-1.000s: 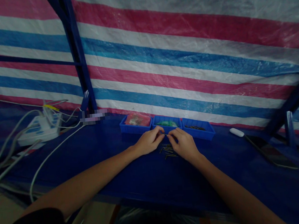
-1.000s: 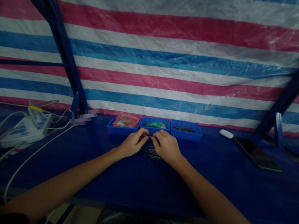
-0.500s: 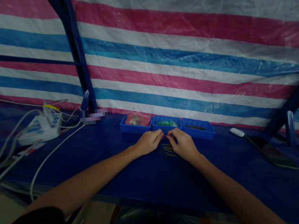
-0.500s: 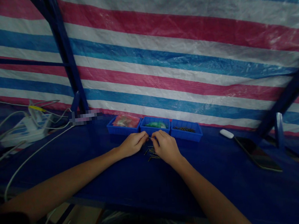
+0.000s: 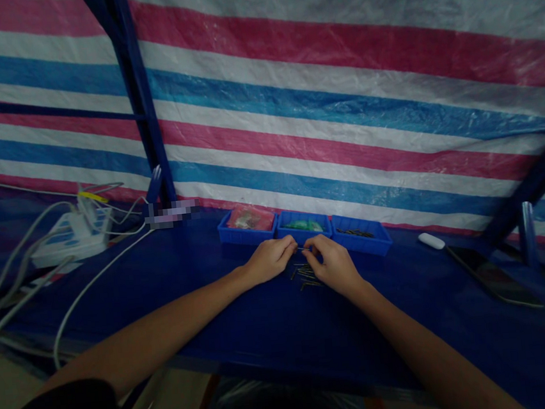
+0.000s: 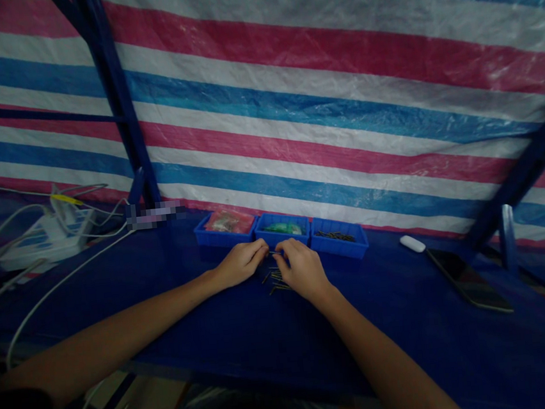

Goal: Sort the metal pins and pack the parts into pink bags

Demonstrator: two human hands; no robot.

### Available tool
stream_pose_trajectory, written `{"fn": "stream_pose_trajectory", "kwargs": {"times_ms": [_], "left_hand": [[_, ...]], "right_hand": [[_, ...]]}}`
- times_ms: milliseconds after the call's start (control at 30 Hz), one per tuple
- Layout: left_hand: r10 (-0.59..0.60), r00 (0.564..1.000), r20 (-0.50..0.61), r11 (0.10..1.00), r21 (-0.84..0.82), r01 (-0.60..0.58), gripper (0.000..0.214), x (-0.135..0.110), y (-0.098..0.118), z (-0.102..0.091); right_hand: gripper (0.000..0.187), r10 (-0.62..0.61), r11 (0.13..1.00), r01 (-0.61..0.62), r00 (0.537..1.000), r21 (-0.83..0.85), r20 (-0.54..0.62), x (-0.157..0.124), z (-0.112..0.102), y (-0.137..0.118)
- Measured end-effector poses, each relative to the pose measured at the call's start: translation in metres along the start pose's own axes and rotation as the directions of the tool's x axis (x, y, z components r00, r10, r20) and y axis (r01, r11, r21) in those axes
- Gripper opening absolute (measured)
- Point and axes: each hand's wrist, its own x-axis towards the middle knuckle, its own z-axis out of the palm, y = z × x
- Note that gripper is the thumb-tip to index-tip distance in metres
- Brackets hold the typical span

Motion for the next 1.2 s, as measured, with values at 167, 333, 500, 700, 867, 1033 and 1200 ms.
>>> {"fn": "stream_pose_trajectory", "kwargs": {"times_ms": [167,333,500,700,867,1033,1200], "left_hand": [[0.025,0.999,-0.044,0.999,-0.029,-0.027,0.018,-0.0012,-0.0012,0.0014],[0.032,0.999,-0.037,0.999,-0.036,-0.033,0.015,-0.0014,-0.0003,0.0012],[-0.001,1.0,-0.029,1.0,-0.03,0.0,0.023,-0.0007,0.0011,-0.0011],[0.001,0.999,-0.037,1.0,-0.026,-0.002,0.022,-0.0007,0.0012,-0.0013],[0.028,0.996,-0.085,0.999,-0.039,-0.032,0.019,-0.0014,0.0008,0.0007],[0.017,0.997,-0.069,0.999,-0.034,-0.019,0.016,-0.0013,0.0021,-0.0008],[0.012,0.999,-0.048,1.0,-0.009,-0.012,0.024,-0.001,0.0017,-0.0017]], "right_hand": [[0.014,-0.001,1.0,0.001,1.0,-0.009,-0.012,0.001,-0.0015,0.0007],[0.018,0.018,1.0,-0.018,1.0,-0.009,-0.021,0.0017,-0.0017,0.0014],[0.014,0.026,1.0,-0.026,0.999,0.01,-0.033,0.0007,-0.0003,0.0004],[0.014,-0.006,1.0,0.006,1.0,0.002,-0.024,0.0012,-0.0022,-0.0005],[0.018,0.025,0.999,-0.026,0.998,-0.027,-0.05,0.0018,-0.0037,-0.0013],[0.017,0.035,0.999,-0.035,0.998,0.0,-0.059,0.0011,-0.0022,-0.0005],[0.013,-0.001,1.0,0.002,0.999,0.021,-0.052,0.0008,-0.0012,-0.0001]]}}
